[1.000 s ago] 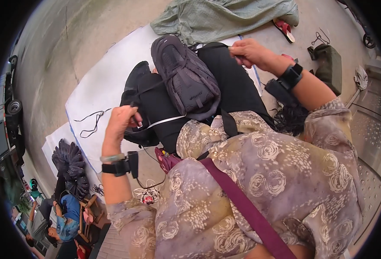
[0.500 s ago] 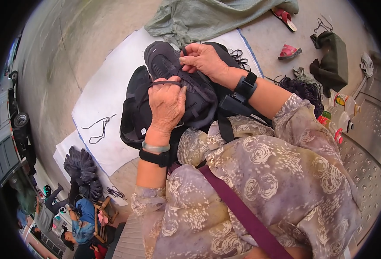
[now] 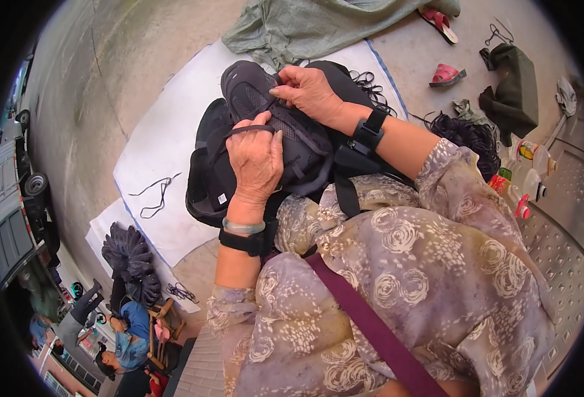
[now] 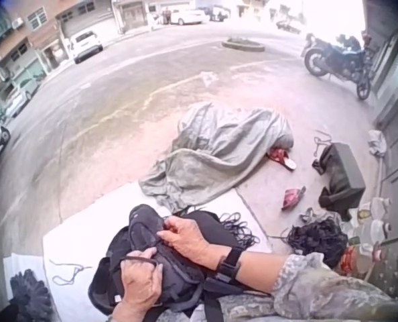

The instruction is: Insert and thread a shoelace through the eyelets of a black athletic shoe.

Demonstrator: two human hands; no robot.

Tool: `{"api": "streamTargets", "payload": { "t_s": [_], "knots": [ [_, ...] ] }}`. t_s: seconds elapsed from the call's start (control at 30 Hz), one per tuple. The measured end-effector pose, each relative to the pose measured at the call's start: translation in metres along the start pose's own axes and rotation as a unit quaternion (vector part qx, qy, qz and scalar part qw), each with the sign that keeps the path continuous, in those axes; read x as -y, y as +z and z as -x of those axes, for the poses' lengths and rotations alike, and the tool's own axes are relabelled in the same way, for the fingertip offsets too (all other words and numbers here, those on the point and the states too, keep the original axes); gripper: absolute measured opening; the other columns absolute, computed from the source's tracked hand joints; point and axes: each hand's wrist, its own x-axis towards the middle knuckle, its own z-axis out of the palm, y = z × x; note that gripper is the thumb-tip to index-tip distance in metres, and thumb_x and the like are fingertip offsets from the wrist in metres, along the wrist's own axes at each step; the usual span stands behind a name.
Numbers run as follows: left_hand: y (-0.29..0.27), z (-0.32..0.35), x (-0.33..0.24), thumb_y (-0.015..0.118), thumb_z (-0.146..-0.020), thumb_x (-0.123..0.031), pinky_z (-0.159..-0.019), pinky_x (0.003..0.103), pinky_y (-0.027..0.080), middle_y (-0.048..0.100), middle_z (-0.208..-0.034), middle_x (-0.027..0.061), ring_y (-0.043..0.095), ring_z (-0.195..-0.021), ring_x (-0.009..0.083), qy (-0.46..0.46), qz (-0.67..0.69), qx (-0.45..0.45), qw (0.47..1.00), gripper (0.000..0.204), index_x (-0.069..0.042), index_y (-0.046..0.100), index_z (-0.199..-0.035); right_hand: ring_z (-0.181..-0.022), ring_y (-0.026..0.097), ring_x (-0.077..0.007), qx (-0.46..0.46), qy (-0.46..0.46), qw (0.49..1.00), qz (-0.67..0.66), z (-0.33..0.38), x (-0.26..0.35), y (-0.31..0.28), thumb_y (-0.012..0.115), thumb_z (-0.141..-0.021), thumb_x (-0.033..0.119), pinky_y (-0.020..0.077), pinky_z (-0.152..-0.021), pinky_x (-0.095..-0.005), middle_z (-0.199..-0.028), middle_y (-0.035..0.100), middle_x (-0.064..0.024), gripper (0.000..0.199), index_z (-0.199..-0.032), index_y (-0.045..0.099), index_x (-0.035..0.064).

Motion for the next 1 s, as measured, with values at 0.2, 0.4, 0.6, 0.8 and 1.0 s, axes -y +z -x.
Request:
{"api": "streamTargets", "payload": {
  "t_s": [0.2, 0.4, 0.6, 0.8, 1.0],
  "knots": [
    [-0.001, 0.001, -0.001, 0.058, -0.080, -0.014, -0.088, 0.038, 0.036, 0.061, -0.106, 0.0091, 0.052, -0.096, 0.0294, -0.011, 0.002, 0.003, 1.000, 0.021, -0.001, 0.060, -0.096, -0.063, 0.061, -0.0244, -0.042, -0.106, 0.988, 0.106, 0.003, 0.012, 0.006, 0.068, -0.072, 0.016, 0.0471, -0.059, -0.0304, -0.070, 0.061, -0.0127, 0.021, -0.085, 0.060, 0.0020],
    [0.000, 0.003, -0.002, 0.058, -0.080, -0.014, -0.088, 0.038, 0.035, 0.061, -0.106, 0.0096, 0.052, -0.096, 0.0292, -0.015, 0.007, -0.005, 1.000, 0.021, -0.001, 0.059, -0.097, -0.068, 0.062, -0.0281, -0.031, -0.129, 0.980, 0.147, 0.002, 0.015, 0.006, 0.066, -0.073, 0.018, 0.0481, -0.061, -0.0341, -0.072, 0.062, -0.0129, 0.019, -0.085, 0.060, 0.0042],
    [-0.002, 0.002, -0.002, 0.059, -0.080, -0.015, -0.089, 0.039, 0.035, 0.061, -0.109, 0.0096, 0.052, -0.097, 0.0290, -0.016, 0.016, -0.006, 1.000, 0.021, -0.001, 0.059, -0.095, -0.069, 0.062, -0.0289, -0.032, -0.131, 0.978, 0.160, 0.003, 0.018, 0.007, 0.064, -0.074, 0.017, 0.0486, -0.063, -0.0351, -0.071, 0.063, -0.0127, 0.017, -0.084, 0.061, 0.0040],
    [-0.002, 0.004, 0.001, 0.062, -0.078, -0.010, -0.087, 0.037, 0.039, 0.063, -0.101, 0.0112, 0.056, -0.093, 0.0289, -0.007, 0.071, -0.039, 0.997, 0.013, 0.000, 0.059, -0.086, -0.067, 0.061, -0.0249, 0.012, -0.293, 0.914, 0.282, 0.001, 0.005, 0.012, 0.066, -0.074, 0.012, 0.0474, -0.060, -0.0307, -0.072, 0.060, -0.0115, 0.020, -0.088, 0.056, 0.0025],
    [-0.014, 0.022, 0.008, 0.058, -0.086, -0.007, -0.058, 0.020, 0.042, 0.063, -0.077, 0.0042, 0.054, -0.063, 0.0082, -0.282, 0.348, -0.216, 0.867, 0.010, 0.000, 0.059, -0.079, -0.064, 0.058, -0.0232, -0.001, -0.153, 0.963, 0.224, 0.006, 0.008, 0.020, 0.070, -0.073, 0.016, 0.0460, -0.059, -0.0303, -0.070, 0.057, -0.0087, 0.025, -0.086, 0.053, 0.0035]
  ]
}}
